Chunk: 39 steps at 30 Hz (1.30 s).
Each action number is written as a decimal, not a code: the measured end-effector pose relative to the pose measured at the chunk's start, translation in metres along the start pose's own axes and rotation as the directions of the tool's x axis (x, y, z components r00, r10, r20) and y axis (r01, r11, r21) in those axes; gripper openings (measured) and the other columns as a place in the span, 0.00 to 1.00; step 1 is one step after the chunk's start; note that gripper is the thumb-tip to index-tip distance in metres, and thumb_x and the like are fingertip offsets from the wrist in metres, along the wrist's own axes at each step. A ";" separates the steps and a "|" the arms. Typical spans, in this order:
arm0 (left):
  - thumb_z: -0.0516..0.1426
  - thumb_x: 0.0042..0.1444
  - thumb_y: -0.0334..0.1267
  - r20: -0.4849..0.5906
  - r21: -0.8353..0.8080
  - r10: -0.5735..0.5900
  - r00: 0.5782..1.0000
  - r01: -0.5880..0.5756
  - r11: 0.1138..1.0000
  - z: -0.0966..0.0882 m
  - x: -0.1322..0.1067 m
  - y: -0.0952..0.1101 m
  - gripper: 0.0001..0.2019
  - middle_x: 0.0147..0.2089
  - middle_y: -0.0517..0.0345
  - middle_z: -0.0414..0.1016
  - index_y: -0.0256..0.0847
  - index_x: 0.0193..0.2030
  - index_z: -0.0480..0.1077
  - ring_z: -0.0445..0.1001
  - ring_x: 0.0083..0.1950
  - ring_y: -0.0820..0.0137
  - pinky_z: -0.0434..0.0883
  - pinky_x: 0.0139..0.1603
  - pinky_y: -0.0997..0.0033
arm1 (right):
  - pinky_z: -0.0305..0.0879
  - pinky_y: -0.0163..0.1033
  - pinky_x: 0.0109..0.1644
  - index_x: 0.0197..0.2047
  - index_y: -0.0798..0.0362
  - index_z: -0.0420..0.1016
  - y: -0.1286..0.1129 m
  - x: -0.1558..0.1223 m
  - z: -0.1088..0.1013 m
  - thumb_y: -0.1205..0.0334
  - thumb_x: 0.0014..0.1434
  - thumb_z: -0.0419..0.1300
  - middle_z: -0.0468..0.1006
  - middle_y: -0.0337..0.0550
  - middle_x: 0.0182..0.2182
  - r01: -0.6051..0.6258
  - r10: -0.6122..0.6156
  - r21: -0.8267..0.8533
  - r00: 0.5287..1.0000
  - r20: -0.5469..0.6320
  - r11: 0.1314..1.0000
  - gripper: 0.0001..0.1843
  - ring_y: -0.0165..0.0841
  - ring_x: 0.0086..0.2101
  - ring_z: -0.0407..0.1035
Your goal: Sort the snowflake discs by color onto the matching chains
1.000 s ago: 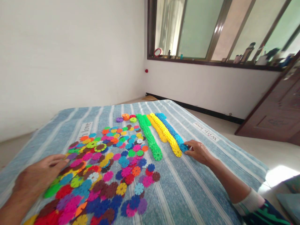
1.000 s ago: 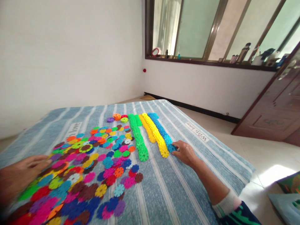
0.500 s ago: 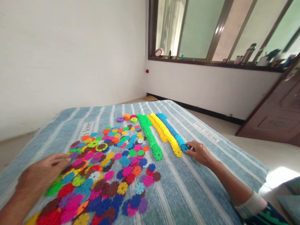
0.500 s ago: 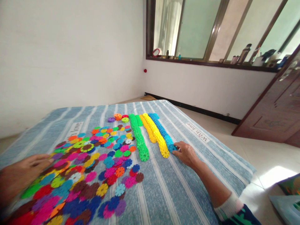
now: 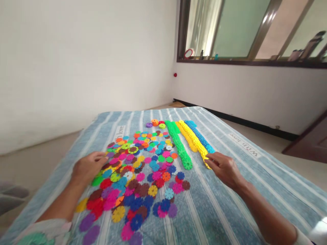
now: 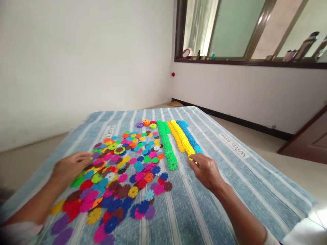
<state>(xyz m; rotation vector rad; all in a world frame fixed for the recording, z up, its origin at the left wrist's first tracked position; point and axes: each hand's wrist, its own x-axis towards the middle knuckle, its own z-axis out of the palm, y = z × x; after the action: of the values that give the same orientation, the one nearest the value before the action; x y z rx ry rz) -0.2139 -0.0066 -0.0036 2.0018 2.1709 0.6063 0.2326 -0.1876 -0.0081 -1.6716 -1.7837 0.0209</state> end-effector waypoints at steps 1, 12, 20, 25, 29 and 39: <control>0.53 0.52 0.45 0.030 -0.006 -0.018 0.999 0.018 1.000 -0.001 -0.003 0.002 0.20 0.42 0.52 0.81 0.35 0.46 0.74 0.78 0.41 0.64 0.68 0.37 0.73 | 0.62 0.37 0.35 0.37 0.51 0.77 -0.011 0.003 0.005 0.56 0.62 0.53 0.77 0.44 0.29 0.033 -0.034 0.028 0.999 0.041 0.999 0.13 0.34 0.30 0.71; 0.53 0.51 0.43 0.012 -0.080 -0.027 1.000 0.028 0.996 0.009 -0.007 -0.002 0.19 0.42 0.53 0.81 0.38 0.46 0.74 0.78 0.43 0.63 0.70 0.41 0.70 | 0.61 0.34 0.39 0.37 0.51 0.74 -0.081 0.018 0.075 0.62 0.64 0.52 0.76 0.44 0.32 0.306 -0.316 0.078 0.927 0.202 0.949 0.10 0.33 0.35 0.69; 0.53 0.51 0.42 0.004 -0.078 -0.044 0.999 0.044 0.996 0.010 -0.008 -0.001 0.17 0.42 0.55 0.81 0.39 0.46 0.74 0.78 0.43 0.64 0.69 0.42 0.71 | 0.56 0.36 0.35 0.28 0.53 0.68 -0.082 0.002 0.092 0.68 0.67 0.48 0.69 0.42 0.26 0.488 -0.488 0.025 0.870 0.069 0.873 0.15 0.32 0.29 0.63; 0.54 0.53 0.41 0.013 -0.076 -0.064 0.998 0.065 0.995 0.009 -0.009 0.002 0.16 0.43 0.56 0.81 0.39 0.46 0.73 0.77 0.43 0.67 0.68 0.42 0.73 | 0.56 0.37 0.35 0.30 0.53 0.69 -0.085 -0.003 0.093 0.69 0.66 0.49 0.70 0.42 0.27 0.508 -0.509 0.024 0.860 0.042 0.861 0.14 0.32 0.30 0.63; 0.54 0.52 0.41 0.009 -0.080 -0.060 0.998 0.060 0.995 0.011 -0.007 -0.001 0.16 0.42 0.55 0.81 0.40 0.45 0.74 0.77 0.44 0.65 0.68 0.42 0.71 | 0.57 0.38 0.36 0.31 0.53 0.69 -0.088 -0.006 0.095 0.69 0.66 0.49 0.72 0.43 0.29 0.513 -0.514 0.015 0.857 0.037 0.858 0.13 0.33 0.31 0.64; 0.53 0.49 0.43 -0.010 -0.122 -0.033 0.999 0.032 0.992 0.015 -0.005 -0.007 0.17 0.41 0.56 0.82 0.42 0.44 0.74 0.78 0.41 0.63 0.70 0.39 0.70 | 0.62 0.45 0.47 0.36 0.53 0.71 -0.089 -0.001 0.098 0.61 0.67 0.52 0.74 0.46 0.35 0.446 -0.442 -0.005 0.888 0.125 0.895 0.09 0.38 0.41 0.66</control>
<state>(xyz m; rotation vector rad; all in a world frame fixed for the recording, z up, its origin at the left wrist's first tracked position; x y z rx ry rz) -0.2146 -0.0085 -0.0208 1.9021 2.1136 0.7287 0.1075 -0.1626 -0.0432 -1.2670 -2.2340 -0.1152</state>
